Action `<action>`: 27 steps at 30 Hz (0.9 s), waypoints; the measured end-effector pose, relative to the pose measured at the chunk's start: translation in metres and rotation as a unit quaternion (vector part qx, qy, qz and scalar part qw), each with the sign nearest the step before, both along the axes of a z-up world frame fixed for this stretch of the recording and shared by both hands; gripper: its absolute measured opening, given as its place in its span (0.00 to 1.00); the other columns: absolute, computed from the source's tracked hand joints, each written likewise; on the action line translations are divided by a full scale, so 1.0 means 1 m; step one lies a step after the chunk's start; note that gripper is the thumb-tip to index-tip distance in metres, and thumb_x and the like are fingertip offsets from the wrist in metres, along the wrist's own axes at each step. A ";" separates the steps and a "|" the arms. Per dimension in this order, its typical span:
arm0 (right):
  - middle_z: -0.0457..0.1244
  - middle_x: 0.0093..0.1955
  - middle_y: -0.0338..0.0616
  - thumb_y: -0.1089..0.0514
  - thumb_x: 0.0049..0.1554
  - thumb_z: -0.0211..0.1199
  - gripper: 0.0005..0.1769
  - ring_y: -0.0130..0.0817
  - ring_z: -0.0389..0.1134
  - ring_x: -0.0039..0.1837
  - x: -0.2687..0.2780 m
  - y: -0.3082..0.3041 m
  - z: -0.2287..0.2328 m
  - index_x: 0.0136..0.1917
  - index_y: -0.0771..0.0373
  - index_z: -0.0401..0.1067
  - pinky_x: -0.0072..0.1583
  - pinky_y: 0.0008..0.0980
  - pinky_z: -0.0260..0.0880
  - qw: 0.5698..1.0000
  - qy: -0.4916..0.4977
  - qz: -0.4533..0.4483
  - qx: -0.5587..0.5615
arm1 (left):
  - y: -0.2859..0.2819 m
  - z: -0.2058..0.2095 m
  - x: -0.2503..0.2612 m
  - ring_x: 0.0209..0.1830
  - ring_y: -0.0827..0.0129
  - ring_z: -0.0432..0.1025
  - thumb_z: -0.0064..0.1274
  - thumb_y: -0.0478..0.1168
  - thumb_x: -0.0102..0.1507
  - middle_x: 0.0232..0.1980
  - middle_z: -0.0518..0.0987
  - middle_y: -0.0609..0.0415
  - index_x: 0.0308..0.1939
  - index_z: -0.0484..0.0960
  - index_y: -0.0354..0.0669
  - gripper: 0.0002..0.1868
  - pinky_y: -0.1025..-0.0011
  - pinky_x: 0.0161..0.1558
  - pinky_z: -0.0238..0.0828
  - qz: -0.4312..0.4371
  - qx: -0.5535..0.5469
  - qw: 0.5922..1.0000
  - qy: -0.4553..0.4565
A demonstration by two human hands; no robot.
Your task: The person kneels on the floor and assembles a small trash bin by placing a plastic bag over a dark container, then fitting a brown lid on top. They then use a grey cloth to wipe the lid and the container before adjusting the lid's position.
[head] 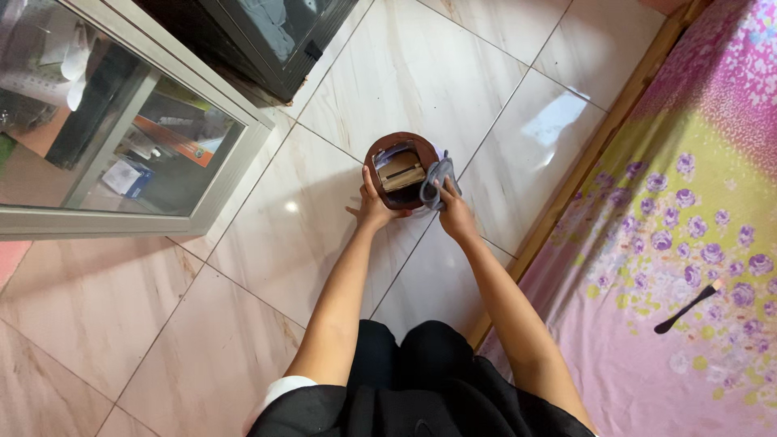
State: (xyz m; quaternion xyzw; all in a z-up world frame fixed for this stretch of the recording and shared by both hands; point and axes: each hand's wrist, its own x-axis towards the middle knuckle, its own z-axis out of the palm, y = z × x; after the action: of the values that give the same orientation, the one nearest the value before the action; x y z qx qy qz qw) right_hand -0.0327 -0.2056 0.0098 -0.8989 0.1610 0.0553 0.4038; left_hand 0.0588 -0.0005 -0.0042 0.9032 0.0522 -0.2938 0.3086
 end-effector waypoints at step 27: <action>0.54 0.80 0.48 0.78 0.48 0.52 0.41 0.52 0.61 0.74 -0.050 -0.001 -0.022 0.72 0.51 0.71 0.71 0.45 0.58 0.995 -0.058 0.079 -0.025 | 0.059 -0.014 0.008 0.80 0.55 0.51 0.77 0.50 0.46 0.81 0.50 0.55 0.76 0.49 0.89 0.64 0.24 0.71 0.36 -0.105 0.030 0.985 -0.132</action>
State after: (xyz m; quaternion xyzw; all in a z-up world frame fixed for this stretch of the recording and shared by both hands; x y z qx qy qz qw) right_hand -0.0831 -0.2062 -0.0126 -0.9203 0.0673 0.0311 0.3840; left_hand 0.0671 0.0587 -0.0181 0.9433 -0.0748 -0.2014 0.2532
